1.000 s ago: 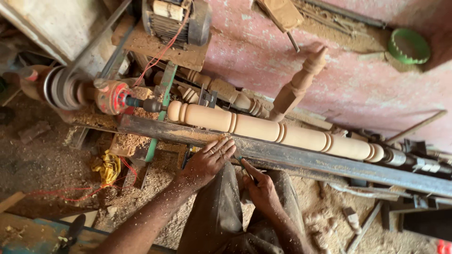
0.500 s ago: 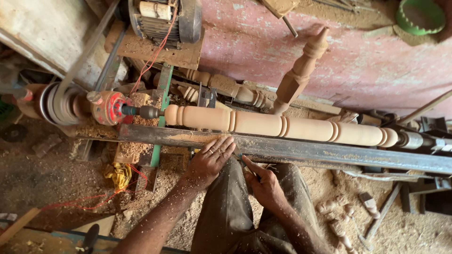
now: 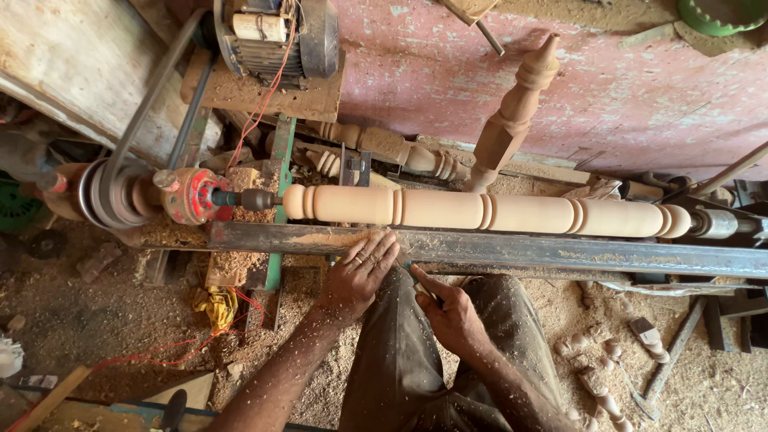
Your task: The person uses a chisel to shape a rotating wooden spindle mounted on a lathe. They hold the tool against the spinning wood to carve decorative grooves and smooth the surface, creating wood shavings that fall to the floor.
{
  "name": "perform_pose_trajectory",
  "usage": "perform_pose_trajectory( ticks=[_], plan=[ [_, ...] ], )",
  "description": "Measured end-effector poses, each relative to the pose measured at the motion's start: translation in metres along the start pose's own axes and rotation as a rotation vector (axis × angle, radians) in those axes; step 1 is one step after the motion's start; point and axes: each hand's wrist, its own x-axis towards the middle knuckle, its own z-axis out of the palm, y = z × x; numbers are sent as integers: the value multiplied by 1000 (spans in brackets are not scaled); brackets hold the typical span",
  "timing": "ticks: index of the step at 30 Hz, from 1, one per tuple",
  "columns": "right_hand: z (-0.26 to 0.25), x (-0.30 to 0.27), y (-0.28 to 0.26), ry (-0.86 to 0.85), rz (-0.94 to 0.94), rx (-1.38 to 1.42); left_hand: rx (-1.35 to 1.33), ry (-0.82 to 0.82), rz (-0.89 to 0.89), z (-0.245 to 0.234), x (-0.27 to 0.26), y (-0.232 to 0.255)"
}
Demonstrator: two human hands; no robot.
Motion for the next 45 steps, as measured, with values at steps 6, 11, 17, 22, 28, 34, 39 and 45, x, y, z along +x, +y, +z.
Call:
perform_pose_trajectory(
  ticks=[6, 11, 17, 22, 28, 34, 39, 45],
  plan=[
    [13, 4, 14, 66, -192, 67, 16, 10, -9, -3, 0, -2],
    [9, 0, 3, 0, -2, 49, 34, -46, -10, -10, -1, -4],
    [9, 0, -10, -2, -8, 75, 58, -56, 7, -17, 0, -4],
    [21, 2, 1, 50, -162, 144, 62, -62, -20, -21, -2, -3],
    [19, 4, -7, 26, -37, 91, 12, -35, -53, -18, -4, -6],
    [25, 6, -6, 16, -27, 141, -30, 6, -74, -22, -9, -7],
    [32, 10, -1, 21, -41, 131, -36, 1, -103, -18, -12, -10],
    [32, 5, -25, -34, 93, 150, -6, -30, -104, -13, -15, -15]
  ],
)
